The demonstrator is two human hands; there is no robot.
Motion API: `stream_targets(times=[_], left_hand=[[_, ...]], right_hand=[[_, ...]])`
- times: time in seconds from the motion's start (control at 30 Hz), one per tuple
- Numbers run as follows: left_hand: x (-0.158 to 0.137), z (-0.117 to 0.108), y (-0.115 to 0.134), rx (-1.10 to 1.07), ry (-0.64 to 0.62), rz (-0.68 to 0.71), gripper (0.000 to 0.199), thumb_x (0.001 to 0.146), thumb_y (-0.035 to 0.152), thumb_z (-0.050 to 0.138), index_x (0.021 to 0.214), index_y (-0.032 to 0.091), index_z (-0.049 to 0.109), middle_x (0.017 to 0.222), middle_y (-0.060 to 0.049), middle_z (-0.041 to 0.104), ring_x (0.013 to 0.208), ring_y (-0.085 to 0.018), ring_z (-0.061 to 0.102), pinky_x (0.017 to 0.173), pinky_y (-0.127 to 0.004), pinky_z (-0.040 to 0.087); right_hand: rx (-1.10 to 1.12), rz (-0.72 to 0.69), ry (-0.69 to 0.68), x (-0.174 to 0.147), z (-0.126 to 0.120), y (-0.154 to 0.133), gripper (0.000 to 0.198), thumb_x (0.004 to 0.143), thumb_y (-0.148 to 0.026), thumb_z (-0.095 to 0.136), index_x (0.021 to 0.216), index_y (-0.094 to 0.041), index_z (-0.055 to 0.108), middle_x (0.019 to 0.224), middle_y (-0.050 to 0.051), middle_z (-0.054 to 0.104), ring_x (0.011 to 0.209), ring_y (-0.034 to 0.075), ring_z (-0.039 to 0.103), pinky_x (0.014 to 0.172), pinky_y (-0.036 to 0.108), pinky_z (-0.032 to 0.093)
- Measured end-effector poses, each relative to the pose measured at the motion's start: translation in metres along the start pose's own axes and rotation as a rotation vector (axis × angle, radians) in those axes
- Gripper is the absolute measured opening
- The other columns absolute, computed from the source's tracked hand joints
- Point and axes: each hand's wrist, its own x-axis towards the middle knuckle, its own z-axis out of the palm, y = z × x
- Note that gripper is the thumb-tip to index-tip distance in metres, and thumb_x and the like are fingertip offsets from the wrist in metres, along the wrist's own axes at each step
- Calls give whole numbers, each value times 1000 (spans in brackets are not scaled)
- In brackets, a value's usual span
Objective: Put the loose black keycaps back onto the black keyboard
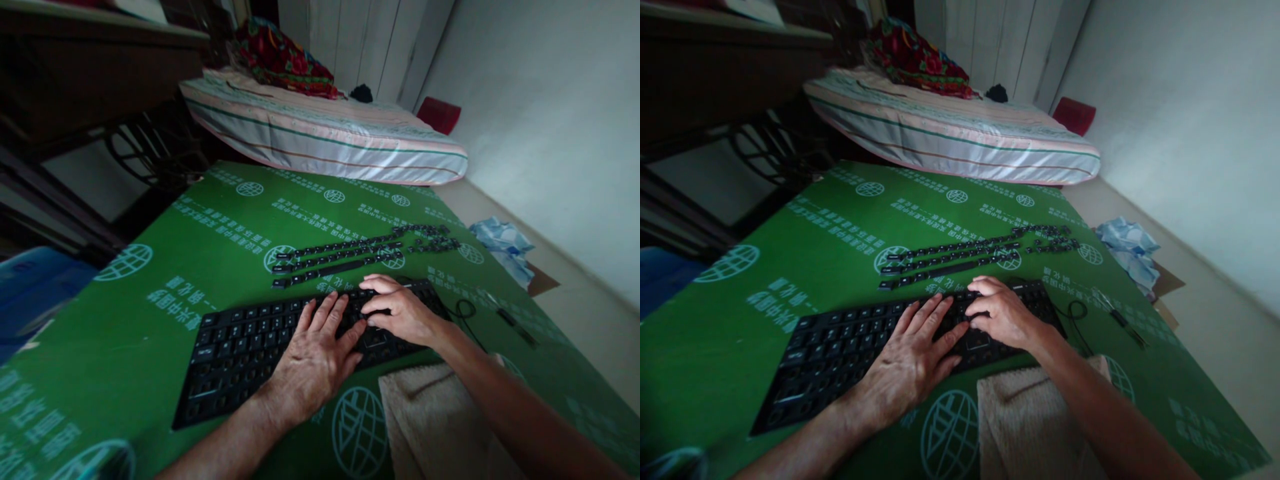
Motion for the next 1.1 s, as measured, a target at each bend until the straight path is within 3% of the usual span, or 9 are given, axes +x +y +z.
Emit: stream_targets(times=[0.37,0.77,1.1], left_hand=[[1,0,1,-2,4,-1,41,89,45,50,128,31,52,143,-11,39,134,-33,30,104,-57,28],[2,2,0,1,3,-6,41,89,45,49,127,31,53,143,-13,39,134,-34,31,103,-57,30],[2,0,0,0,-4,-1,40,89,44,50,126,29,55,143,-13,39,134,-34,30,103,-57,30]], right_hand=[[-31,-10,29,-1,3,-3,15,72,-8,65,76,-21,72,118,10,61,123,26,47,100,48,42],[-235,-133,-146,4,-8,-14,13,80,-7,55,79,-15,64,121,12,58,127,24,42,104,42,42],[-313,-139,-180,5,-9,-21,14,83,-7,50,83,-13,64,121,15,58,128,26,41,104,44,41]])
